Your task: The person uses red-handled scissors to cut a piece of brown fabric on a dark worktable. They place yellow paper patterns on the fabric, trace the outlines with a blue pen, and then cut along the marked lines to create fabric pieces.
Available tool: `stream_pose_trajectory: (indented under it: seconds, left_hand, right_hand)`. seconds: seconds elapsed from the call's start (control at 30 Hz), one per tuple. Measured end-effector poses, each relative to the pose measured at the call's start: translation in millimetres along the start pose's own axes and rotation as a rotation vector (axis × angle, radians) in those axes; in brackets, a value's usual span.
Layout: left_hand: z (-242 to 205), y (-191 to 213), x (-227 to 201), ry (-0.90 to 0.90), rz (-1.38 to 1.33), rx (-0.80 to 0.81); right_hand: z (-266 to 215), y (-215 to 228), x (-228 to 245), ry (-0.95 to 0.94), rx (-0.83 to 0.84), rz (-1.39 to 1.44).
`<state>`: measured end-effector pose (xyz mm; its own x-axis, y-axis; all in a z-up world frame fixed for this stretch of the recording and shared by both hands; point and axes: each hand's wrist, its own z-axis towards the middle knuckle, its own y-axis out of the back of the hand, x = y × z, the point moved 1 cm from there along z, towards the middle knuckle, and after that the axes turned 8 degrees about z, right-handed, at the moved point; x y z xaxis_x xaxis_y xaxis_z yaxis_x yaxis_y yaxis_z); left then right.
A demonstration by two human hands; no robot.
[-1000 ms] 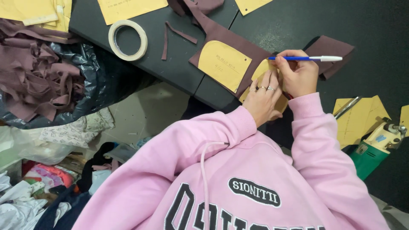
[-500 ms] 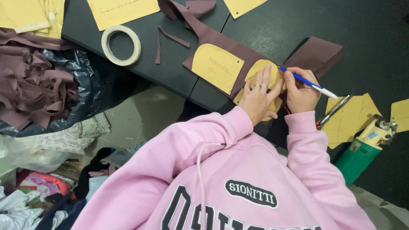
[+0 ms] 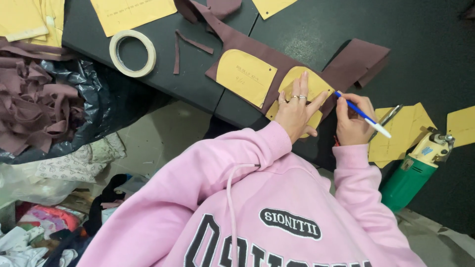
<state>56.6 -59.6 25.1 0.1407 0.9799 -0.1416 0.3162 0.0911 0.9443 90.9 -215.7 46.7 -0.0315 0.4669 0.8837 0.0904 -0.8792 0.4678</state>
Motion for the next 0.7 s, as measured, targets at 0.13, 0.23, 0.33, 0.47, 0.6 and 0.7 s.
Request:
stream_pose_trajectory:
  seconds: [0.13,0.23,0.33,0.47,0.6,0.7]
  left_hand:
    - [1,-4,0,0.001,0.031,0.02]
    - [2,-5,-2,-0.005,0.037,0.016]
    - [1,-1,1,-0.001,0.034,0.016]
    - [3,-10,-3,0.006,0.025,-0.005]
    - [5,-39,-10,0.066,0.064,-0.16]
    - [2,15,7,0.012,0.003,-0.067]
  right_hand:
    - [-11,-3,21,0.186,-0.02,-0.171]
    - [-12,-6,21,0.271,-0.051,-0.264]
    - [-16,-8,16,0.302,-0.064,-0.293]
    - [-26,-12,23,0.364,0.033,-0.32]
    - [-38,-16,41,0.365,0.133,-0.332]
    - [-36,-7,48,0.341,0.091,-0.289]
